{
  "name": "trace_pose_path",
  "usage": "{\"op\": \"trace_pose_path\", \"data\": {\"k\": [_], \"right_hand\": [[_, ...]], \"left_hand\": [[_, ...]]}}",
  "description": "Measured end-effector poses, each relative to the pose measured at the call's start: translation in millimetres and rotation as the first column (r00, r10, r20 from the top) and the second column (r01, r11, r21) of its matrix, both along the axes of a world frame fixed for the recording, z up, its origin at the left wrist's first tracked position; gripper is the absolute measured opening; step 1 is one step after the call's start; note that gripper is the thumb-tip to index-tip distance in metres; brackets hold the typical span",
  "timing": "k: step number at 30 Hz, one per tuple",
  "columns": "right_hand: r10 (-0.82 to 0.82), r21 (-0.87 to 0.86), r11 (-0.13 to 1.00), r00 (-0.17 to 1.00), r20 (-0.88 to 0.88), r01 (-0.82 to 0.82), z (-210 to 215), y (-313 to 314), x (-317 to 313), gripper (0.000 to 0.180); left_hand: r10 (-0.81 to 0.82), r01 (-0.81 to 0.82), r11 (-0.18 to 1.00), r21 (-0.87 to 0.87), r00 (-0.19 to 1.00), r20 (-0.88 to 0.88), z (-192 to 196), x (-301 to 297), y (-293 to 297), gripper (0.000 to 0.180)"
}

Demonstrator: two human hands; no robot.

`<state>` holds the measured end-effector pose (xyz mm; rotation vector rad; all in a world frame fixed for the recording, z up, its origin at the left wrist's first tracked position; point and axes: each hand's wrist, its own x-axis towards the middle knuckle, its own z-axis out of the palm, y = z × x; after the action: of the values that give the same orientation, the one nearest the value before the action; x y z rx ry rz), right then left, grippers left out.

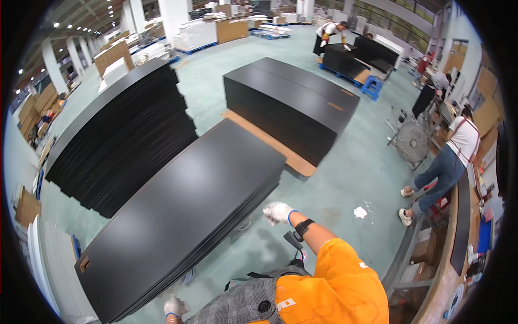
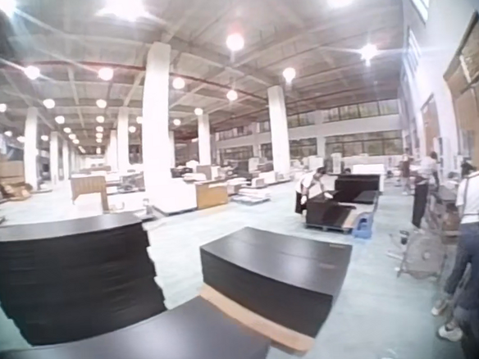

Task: Picking up, moving, and wiping down black furniture panels using a cloth and a sanding block in an industrial workshop.

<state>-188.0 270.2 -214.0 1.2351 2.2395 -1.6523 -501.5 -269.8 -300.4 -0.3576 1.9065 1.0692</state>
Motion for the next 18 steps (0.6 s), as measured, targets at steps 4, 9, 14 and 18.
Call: {"op": "trace_pose_path", "data": {"k": [4,9,14,18], "right_hand": [[0.048,0.060,0.996,0.982,0.182,-0.060,-18.3,14.7,148.4,0.028],[-0.969,-0.627,0.183,0.248,0.017,0.757,-76.0,33.1,362.1,0.018],[-0.990,-0.612,-0.143,-0.119,0.081,0.778,-100.7,22.8,513.1,0.020],[-0.967,-0.639,-0.249,-0.226,0.120,0.727,-131.0,-7.0,558.1,0.024]], "left_hand": [[-0.661,0.686,0.727,-0.044,0.680,-0.318,71.6,91.5,166.0,0.046],[-0.666,0.673,0.739,-0.045,0.718,-0.204,88.0,192.0,328.2,0.046],[-0.867,0.885,0.465,0.025,0.461,-0.191,97.2,280.9,457.6,0.045],[-0.942,0.967,0.257,-0.003,0.249,-0.225,100.5,334.2,537.5,0.044]]}}
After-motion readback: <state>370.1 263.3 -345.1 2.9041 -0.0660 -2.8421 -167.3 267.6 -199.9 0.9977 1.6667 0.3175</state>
